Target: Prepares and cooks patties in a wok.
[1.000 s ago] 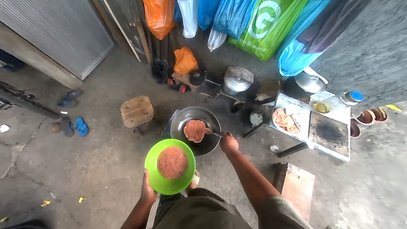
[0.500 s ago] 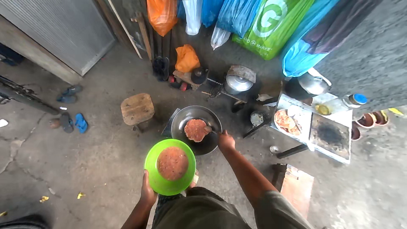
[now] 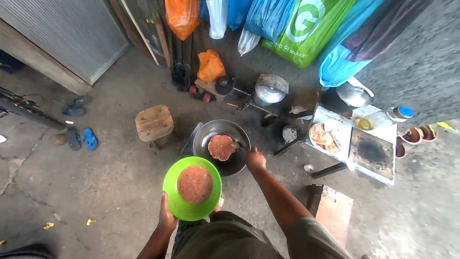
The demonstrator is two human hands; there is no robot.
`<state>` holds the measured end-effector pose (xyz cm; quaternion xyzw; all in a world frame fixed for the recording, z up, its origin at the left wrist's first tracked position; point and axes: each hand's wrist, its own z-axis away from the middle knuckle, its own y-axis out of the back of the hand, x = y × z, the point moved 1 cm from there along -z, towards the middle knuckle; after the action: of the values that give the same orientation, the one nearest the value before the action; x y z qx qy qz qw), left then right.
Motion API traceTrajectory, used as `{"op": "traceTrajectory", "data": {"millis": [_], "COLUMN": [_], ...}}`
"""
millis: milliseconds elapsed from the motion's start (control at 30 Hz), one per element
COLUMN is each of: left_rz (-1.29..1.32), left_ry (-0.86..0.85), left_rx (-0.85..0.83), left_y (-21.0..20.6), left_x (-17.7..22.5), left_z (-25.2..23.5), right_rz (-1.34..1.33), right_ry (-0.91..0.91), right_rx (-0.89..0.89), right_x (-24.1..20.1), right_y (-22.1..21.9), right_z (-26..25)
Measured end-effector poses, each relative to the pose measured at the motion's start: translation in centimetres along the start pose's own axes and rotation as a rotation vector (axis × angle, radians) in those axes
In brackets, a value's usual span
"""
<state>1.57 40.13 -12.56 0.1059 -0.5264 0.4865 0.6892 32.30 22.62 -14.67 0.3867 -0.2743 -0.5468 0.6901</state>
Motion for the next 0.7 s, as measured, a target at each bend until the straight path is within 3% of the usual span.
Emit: {"op": "traceTrajectory", "data": {"millis": [433, 600, 700], "left_rz": [0.004, 0.006, 0.039], "left_ry": [-0.024, 0.009, 0.023], "left_rx": [0.013, 0.011, -0.009], "left_y": [0.5, -0.2, -1.0], "left_x": [-0.2, 0.0, 0.2], "left_z": [-0.6, -0.9, -1.1], "right_rz": [0.043, -0.123, -0.275], "right_ry": [0.107, 0.066, 0.133], "right_rx": [0.049, 0.112, 0.159], "right_x": [1.5, 1.5, 1.6], "right_y": [-1.0, 1.2, 3.2], "right_z": [1.7, 3.5, 5.4]}}
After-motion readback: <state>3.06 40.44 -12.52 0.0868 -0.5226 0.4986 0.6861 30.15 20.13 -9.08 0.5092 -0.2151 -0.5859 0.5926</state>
